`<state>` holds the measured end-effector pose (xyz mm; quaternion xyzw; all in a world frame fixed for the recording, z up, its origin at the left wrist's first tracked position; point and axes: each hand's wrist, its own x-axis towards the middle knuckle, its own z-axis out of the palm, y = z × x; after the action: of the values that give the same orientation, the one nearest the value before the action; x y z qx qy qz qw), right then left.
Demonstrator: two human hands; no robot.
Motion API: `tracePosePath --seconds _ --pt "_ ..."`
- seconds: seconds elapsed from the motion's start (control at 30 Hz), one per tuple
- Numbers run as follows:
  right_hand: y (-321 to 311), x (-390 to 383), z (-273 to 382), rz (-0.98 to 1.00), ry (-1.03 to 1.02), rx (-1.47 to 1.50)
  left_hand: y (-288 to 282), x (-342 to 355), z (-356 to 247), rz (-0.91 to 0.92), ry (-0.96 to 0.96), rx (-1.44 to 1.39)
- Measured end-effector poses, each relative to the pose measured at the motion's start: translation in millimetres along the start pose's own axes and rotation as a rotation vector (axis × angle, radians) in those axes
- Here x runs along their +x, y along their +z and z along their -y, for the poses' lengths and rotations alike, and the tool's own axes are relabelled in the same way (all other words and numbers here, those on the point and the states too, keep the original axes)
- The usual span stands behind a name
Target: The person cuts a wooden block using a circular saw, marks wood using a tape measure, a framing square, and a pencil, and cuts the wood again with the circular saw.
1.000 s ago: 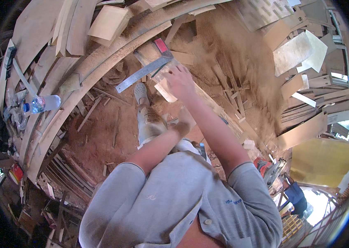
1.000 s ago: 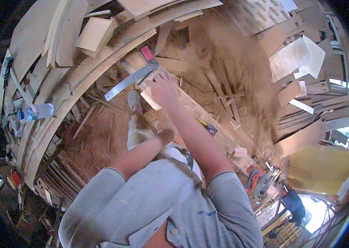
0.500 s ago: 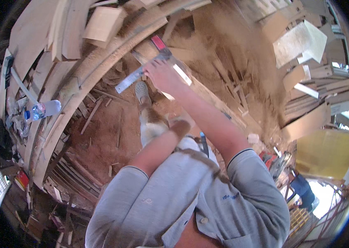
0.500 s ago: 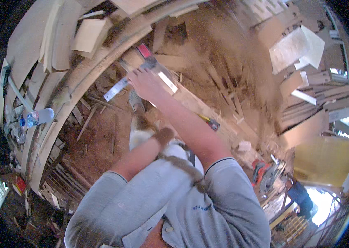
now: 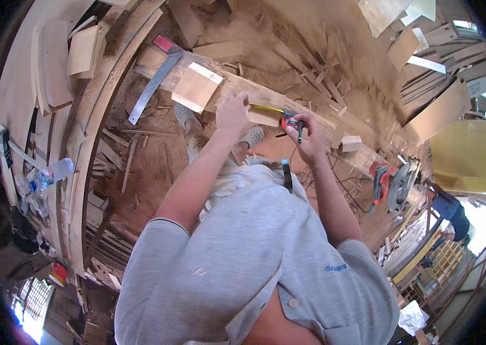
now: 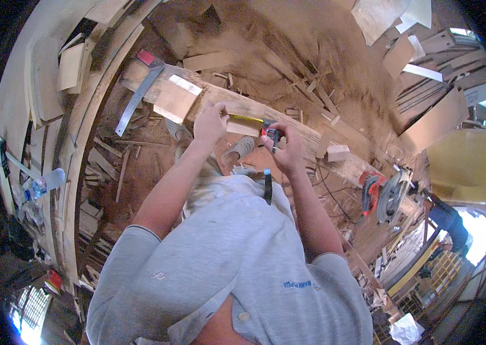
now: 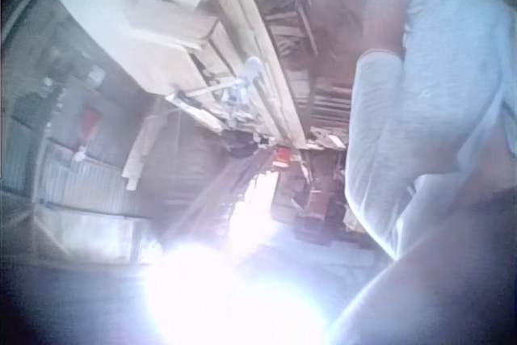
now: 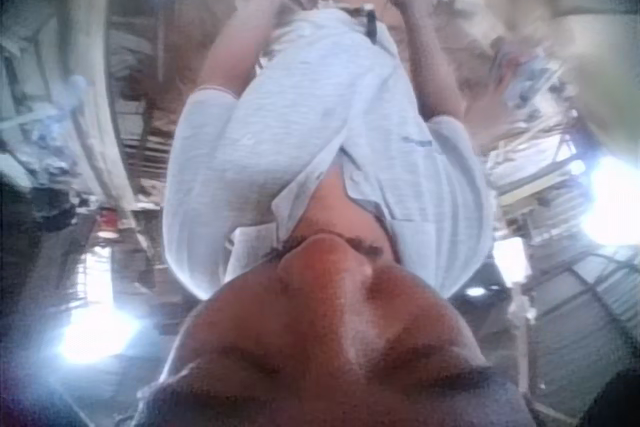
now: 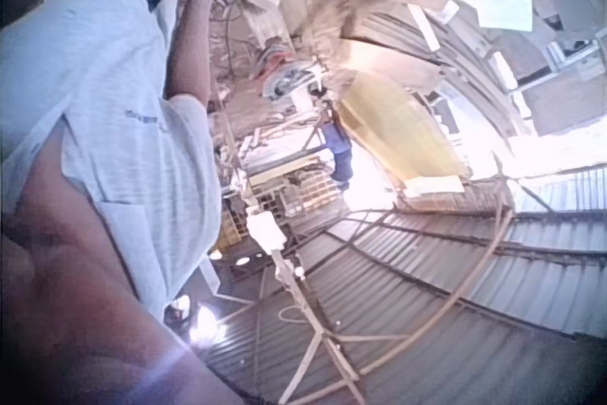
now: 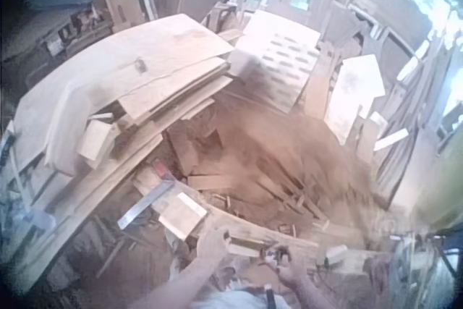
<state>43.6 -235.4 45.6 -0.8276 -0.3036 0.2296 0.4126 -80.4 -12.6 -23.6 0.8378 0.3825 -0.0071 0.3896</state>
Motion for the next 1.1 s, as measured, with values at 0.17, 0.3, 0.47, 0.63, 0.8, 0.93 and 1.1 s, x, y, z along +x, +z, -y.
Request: tracePosePath --seconds 0.17,0.3,0.47,0.63,0.8,0.93,1.1 --pt "12 -4 -18 0.045 0.044 0.154 2 7 -9 0.034 0.017 0.13" --pt "17 3 -16 -0.057 0.002 0.022 -3 14 -20 0.095 -0.041 0.232" --pt "21 7 -24 -0.058 -0.051 -0.041 -14 24 -33 0.185 -0.043 0.286" --pt "23 8 -24 -0.07 -0.025 -0.033 -12 23 -30 0.154 -0.024 0.288" --pt "25 8 -27 -0.082 -0.086 -0.077 -10 33 -27 0.174 -0.074 0.29" --pt "26 7 -26 -0.069 -0.06 -0.03 -8 40 -24 0.214 -0.092 0.286" --pt "30 6 -25 -0.077 -0.069 -0.051 -10 40 -24 0.207 -0.089 0.268"
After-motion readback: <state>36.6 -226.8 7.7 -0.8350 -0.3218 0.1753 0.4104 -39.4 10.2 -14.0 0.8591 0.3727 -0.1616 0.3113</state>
